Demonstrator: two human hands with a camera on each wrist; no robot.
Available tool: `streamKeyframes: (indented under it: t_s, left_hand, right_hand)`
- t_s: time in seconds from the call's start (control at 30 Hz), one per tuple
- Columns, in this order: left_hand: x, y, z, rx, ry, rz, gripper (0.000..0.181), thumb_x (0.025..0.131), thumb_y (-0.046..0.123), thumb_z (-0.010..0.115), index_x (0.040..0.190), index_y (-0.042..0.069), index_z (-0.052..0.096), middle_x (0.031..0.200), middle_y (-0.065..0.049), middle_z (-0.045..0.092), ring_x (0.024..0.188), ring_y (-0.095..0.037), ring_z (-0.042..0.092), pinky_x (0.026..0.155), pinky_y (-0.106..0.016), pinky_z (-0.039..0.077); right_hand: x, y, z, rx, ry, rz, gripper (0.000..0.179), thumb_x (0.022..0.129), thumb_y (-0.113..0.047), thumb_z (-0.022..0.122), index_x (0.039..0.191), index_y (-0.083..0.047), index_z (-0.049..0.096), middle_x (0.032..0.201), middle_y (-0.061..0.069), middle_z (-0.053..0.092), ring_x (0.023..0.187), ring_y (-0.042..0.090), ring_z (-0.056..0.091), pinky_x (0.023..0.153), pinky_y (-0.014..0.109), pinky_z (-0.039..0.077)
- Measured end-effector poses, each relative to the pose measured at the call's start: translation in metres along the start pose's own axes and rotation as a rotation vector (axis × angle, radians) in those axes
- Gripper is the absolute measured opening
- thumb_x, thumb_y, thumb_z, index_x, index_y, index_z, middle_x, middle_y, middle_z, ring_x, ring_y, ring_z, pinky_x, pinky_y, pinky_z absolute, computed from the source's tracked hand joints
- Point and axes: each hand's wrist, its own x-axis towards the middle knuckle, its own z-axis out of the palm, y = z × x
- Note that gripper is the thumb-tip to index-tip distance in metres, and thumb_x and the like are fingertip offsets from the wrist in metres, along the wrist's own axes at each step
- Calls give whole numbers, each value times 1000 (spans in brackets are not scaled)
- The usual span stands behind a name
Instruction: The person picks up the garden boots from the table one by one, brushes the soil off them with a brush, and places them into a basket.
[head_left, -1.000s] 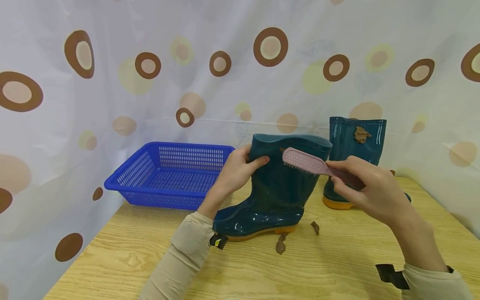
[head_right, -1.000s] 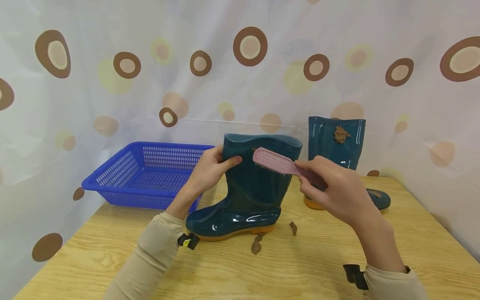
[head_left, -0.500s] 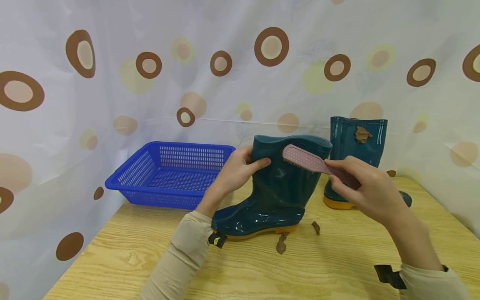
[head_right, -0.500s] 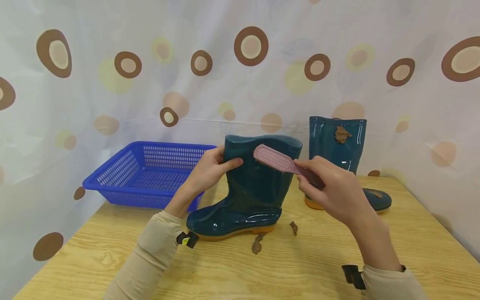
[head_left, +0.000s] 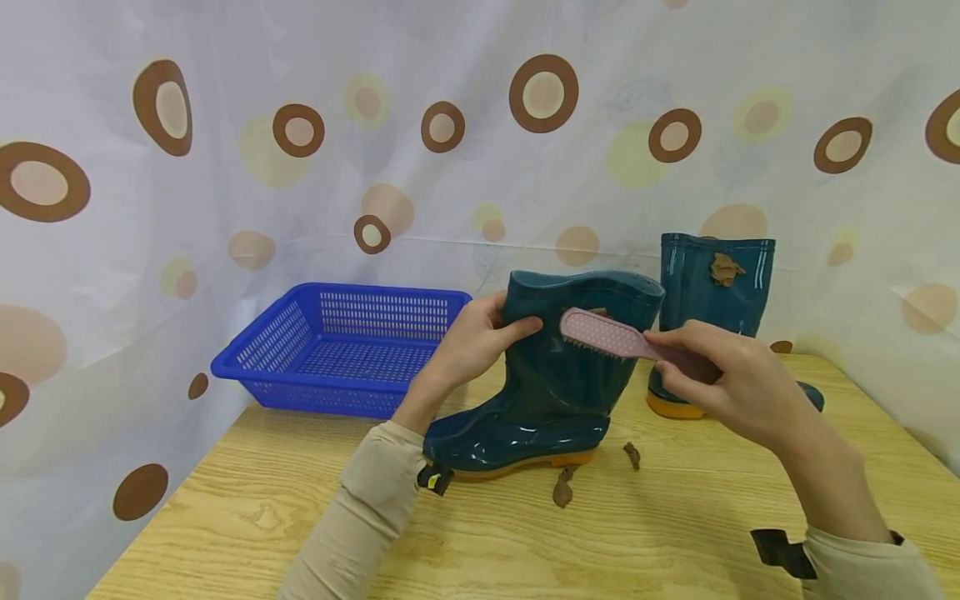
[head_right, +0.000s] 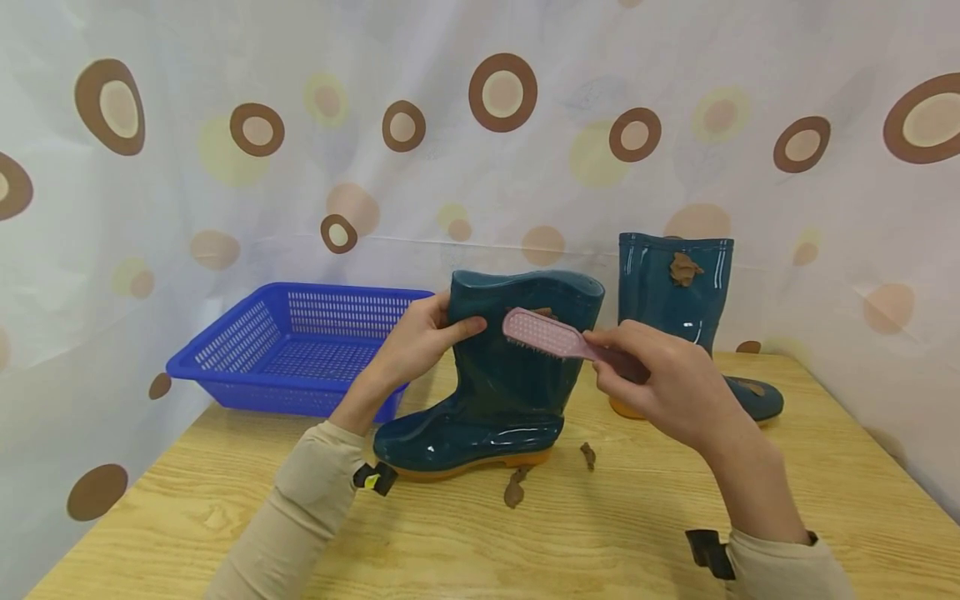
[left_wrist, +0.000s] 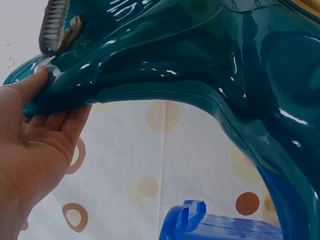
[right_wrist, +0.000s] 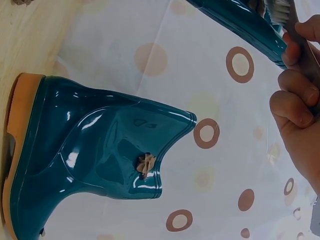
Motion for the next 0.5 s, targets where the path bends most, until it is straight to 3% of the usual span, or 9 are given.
streamKeyframes:
  t_s: [0.23,0.37,0.5]
  left_hand:
    - [0,0,1,-10,-1,3,31,98,29,63,124,12,63,113,-6,73,100,-17,72,92,-36,57]
    - [0,-1,1,-15,-3,7,32,98,29,63,126,12,63,115,-6,72,102,-18,72,94,-36,57]
    - [0,-1,1,-16,0,5,31,99,28,62,126,12,63,115,-7,72,102,-18,72,94,-36,57]
  right_hand:
    - [-1,3,-4,-22,-15,-46,43,75,5,76,116,-8,70,93,-4,68,68,-3,48,58,9,43]
    - [-2,6,-5,-31,30,-103,26,93,-20,68,115,-6,71,89,-6,66,66,-4,45,55,8,40]
    - [0,6,-5,-11,113,-135,45,100,-42,53,114,-3,71,85,-3,64,65,-4,41,52,8,35]
